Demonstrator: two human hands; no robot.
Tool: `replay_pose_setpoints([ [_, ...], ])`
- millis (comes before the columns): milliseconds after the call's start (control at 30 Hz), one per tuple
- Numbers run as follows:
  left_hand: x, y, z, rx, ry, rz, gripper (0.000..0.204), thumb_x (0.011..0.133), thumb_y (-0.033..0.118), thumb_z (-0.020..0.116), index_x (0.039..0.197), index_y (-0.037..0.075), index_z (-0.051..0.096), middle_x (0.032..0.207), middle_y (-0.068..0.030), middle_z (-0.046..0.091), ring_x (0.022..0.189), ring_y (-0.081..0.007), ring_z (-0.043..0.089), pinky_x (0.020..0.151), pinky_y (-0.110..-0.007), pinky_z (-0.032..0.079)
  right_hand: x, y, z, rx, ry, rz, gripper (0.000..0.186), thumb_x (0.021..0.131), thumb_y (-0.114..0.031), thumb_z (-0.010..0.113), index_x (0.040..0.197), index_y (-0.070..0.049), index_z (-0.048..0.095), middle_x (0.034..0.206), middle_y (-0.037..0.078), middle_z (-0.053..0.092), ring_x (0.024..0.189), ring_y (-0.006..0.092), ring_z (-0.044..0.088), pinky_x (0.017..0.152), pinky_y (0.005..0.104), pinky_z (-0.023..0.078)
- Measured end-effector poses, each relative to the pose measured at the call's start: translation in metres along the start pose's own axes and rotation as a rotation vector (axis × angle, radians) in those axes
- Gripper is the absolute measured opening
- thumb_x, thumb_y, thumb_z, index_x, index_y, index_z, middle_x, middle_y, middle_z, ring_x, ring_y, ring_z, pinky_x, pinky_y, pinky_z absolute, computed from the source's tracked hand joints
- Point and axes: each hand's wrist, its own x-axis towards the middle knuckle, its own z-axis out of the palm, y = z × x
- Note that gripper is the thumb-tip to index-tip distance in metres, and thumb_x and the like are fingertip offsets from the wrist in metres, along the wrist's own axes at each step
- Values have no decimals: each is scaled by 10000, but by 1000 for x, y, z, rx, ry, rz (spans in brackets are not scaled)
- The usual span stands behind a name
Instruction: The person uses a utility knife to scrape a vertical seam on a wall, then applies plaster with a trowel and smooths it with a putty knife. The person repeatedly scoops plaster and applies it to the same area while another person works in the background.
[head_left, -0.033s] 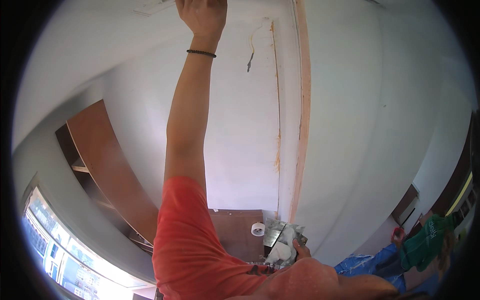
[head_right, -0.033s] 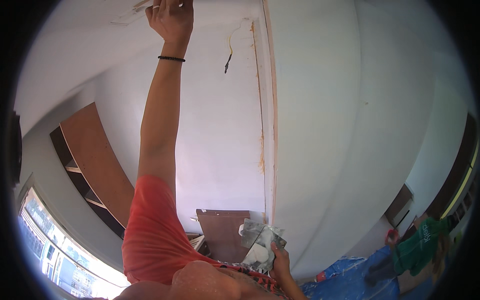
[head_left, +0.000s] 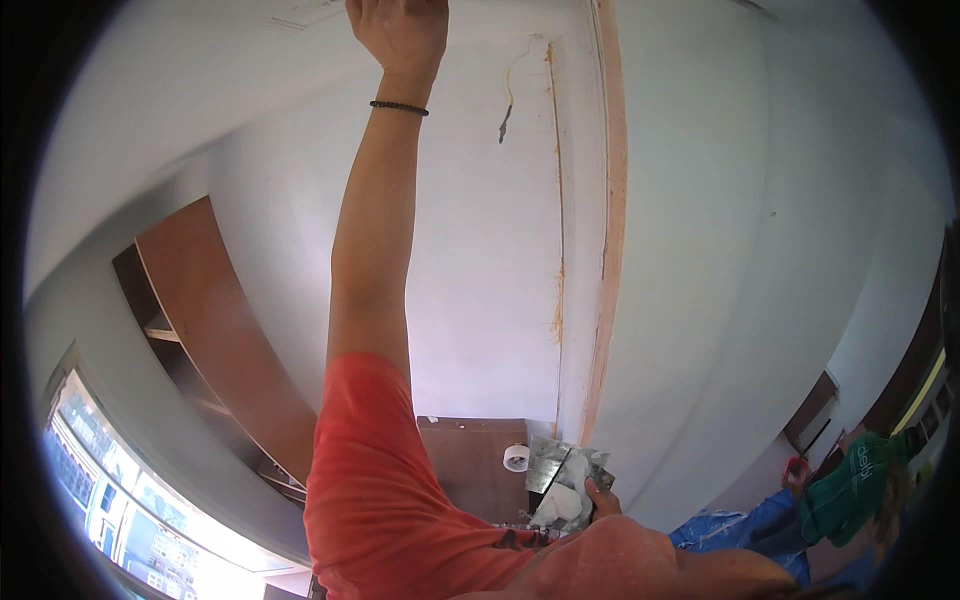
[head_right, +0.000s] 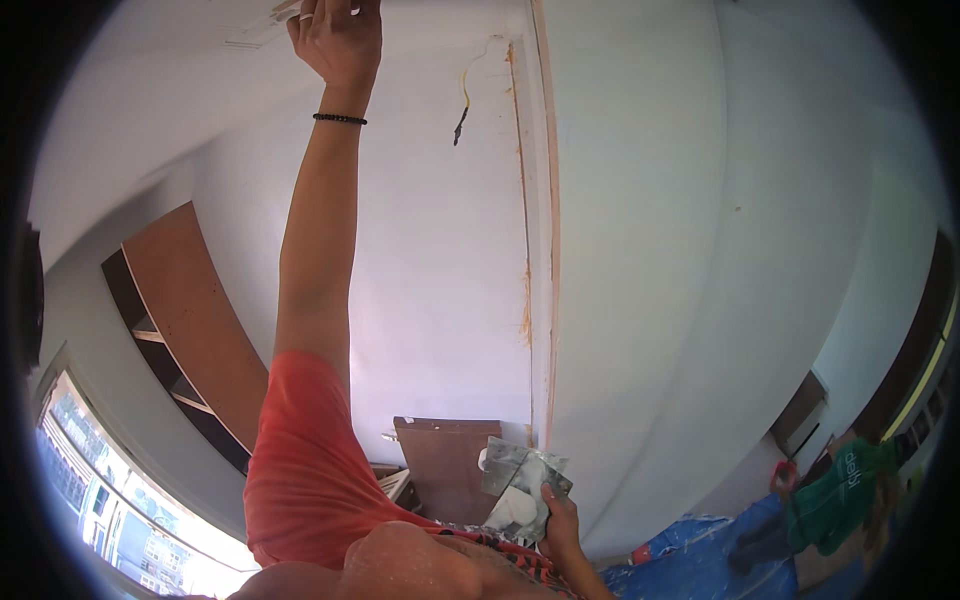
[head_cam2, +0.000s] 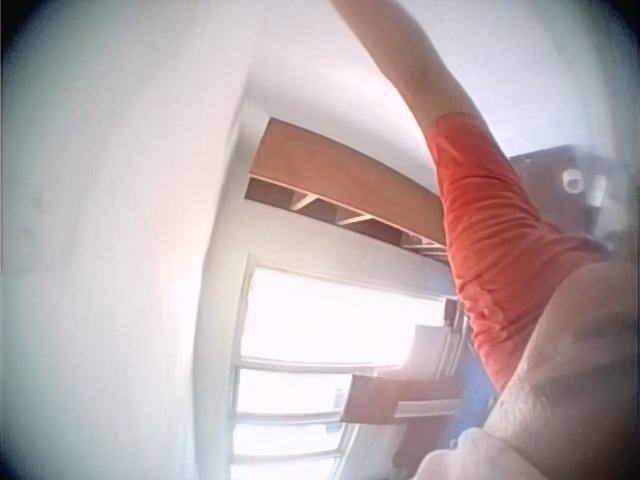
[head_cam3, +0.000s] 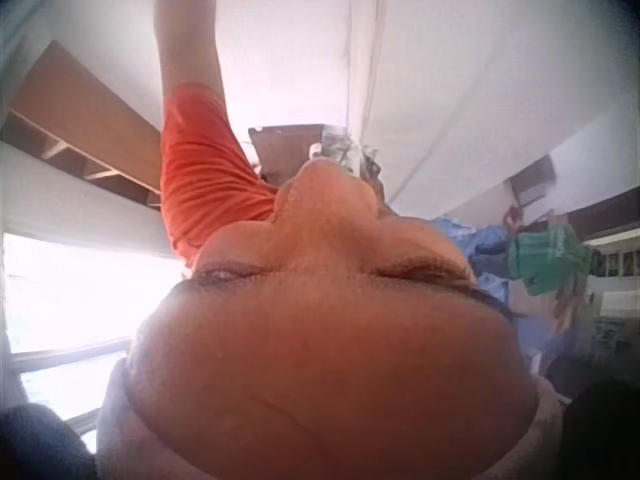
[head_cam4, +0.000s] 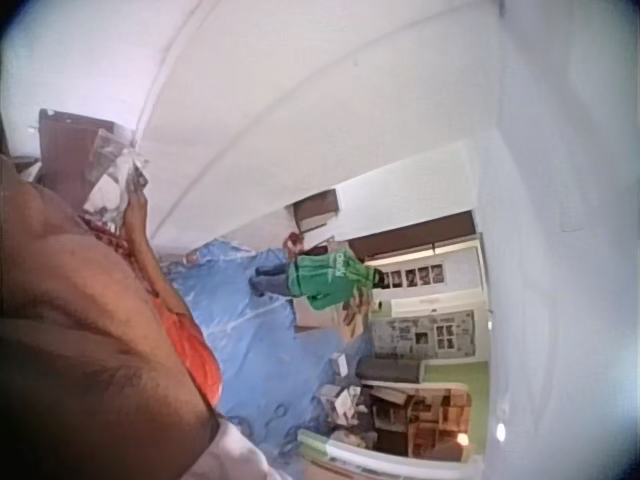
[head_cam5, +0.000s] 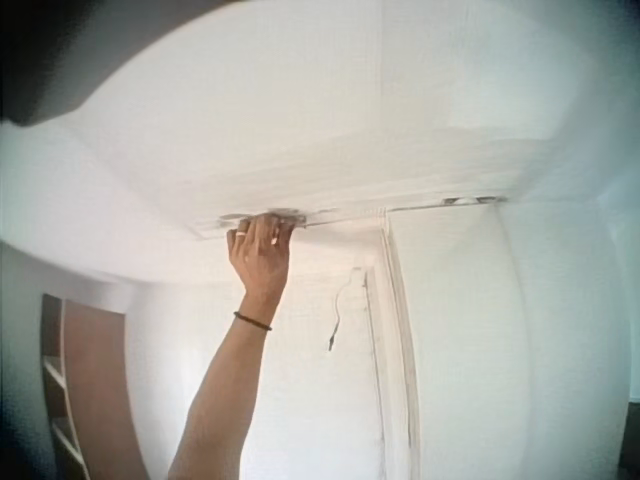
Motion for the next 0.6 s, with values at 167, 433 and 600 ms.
replay_pose_setpoints([
  [167, 15, -13, -22, -132, 1, -120, 176, 840, 155, 800, 808, 112, 632, 747, -20, 676, 776, -246, 640, 708, -414, 449, 11, -3, -7, 13, -72, 27, 345, 1033, -191, 597, 1294, 32, 570, 1162, 141, 679, 1016, 274, 704, 883, 412, 594],
  [433, 29, -31, -61, 233, -44, -127, 52, 898, 159, 748, 904, 107, 745, 897, -65, 730, 782, -271, 640, 723, -406, 517, 11, -4, -7, -11, -57, 56, 357, 1031, -199, 600, 1303, 29, 566, 1163, 143, 677, 1021, 280, 701, 889, 418, 588],
  [600, 37, -40, -78, 305, -4, -62, 148, 913, 205, 746, 829, 85, 724, 818, -93, 715, 676, -250, 610, 639, -400, 508, 8, -8, -5, -55, -80, 19, 378, 1026, -228, 610, 1306, 23, 567, 1169, 138, 676, 1026, 280, 696, 890, 417, 579],
])
